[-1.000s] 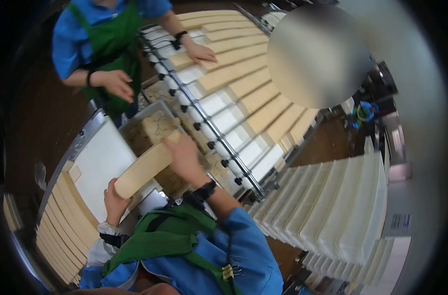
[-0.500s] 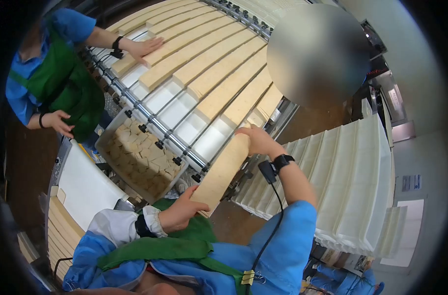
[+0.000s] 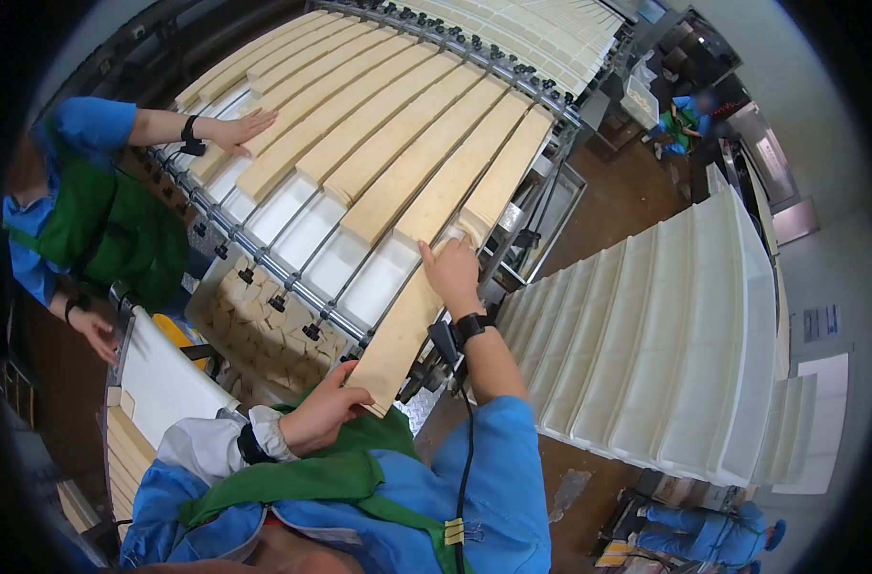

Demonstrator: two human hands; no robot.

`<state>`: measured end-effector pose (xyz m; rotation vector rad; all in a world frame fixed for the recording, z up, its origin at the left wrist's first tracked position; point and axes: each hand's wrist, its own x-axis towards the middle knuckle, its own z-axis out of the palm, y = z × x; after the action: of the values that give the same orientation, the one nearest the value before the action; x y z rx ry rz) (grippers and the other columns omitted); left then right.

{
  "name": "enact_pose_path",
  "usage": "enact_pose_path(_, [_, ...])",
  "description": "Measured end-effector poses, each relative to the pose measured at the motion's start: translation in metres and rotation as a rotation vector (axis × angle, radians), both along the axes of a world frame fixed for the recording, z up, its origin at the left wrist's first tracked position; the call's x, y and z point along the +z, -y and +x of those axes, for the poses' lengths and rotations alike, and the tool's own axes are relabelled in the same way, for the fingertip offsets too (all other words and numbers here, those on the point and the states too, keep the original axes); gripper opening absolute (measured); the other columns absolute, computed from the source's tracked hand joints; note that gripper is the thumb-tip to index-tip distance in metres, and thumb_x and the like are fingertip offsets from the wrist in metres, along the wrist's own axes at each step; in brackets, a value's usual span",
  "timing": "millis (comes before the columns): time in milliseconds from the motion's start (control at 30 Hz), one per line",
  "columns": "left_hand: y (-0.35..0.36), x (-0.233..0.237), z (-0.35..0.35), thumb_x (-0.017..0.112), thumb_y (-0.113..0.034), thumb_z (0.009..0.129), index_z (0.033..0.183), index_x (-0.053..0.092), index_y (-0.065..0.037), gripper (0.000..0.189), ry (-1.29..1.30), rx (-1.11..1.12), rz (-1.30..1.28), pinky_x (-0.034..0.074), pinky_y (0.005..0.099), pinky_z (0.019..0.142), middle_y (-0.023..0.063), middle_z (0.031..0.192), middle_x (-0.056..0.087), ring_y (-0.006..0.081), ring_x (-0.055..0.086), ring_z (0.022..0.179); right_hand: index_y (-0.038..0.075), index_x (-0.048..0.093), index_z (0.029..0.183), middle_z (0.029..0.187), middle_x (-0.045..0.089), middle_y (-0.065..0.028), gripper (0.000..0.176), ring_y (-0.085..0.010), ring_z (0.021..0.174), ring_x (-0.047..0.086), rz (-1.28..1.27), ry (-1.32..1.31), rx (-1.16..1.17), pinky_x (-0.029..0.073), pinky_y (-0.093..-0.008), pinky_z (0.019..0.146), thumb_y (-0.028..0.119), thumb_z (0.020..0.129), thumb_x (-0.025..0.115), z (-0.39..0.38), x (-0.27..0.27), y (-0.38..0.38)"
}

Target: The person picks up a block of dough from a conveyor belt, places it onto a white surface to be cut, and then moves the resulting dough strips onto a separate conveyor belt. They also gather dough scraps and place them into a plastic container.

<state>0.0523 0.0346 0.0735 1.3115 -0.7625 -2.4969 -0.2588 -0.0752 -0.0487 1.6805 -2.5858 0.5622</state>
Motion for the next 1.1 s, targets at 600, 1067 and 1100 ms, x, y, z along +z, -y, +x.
enact_pose_path(600, [0.020,-0.024,-0.031,0.064,0.001,0.087,0.152,0.040,-0.011,0.071,0.022,0.019,-0.044,0.046,0.0296,0.082,0.0055,0.116,0.059,0.0135,0.054,0.096,0.000,0.070,0.105,0.105,0.066,-0.0223,0.057,-0.0362,0.107,0.063,0.048,-0.144,-0.038,0.047,-0.0478,0.091,0.055,0.095,0.062,-0.024,0.013,0.023])
enact_pose_path(1067, [0.033,-0.070,-0.063,0.072,-0.007,0.092,0.152,0.033,0.001,0.073,0.187,0.087,-0.360,0.049,0.0271,0.073,0.0101,0.098,0.065,0.0130,0.060,0.083,0.002,0.069,0.092,0.092,0.064,-0.0150,0.018,-0.0360,0.095,0.061,-0.179,0.083,0.212,0.049,-0.0453,0.085,0.016,0.083,0.076,0.013,0.069,-0.053])
enact_pose_path(1100, [0.032,-0.073,-0.064,0.074,-0.010,0.093,0.151,0.034,0.001,0.071,0.205,0.101,-0.378,0.049,0.0269,0.072,0.0101,0.098,0.065,0.0131,0.061,0.082,0.002,0.069,0.092,0.093,0.064,-0.0152,0.018,-0.0359,0.095,0.060,-0.110,0.131,0.273,0.049,-0.0452,0.085,0.015,0.082,0.076,0.029,0.079,-0.072])
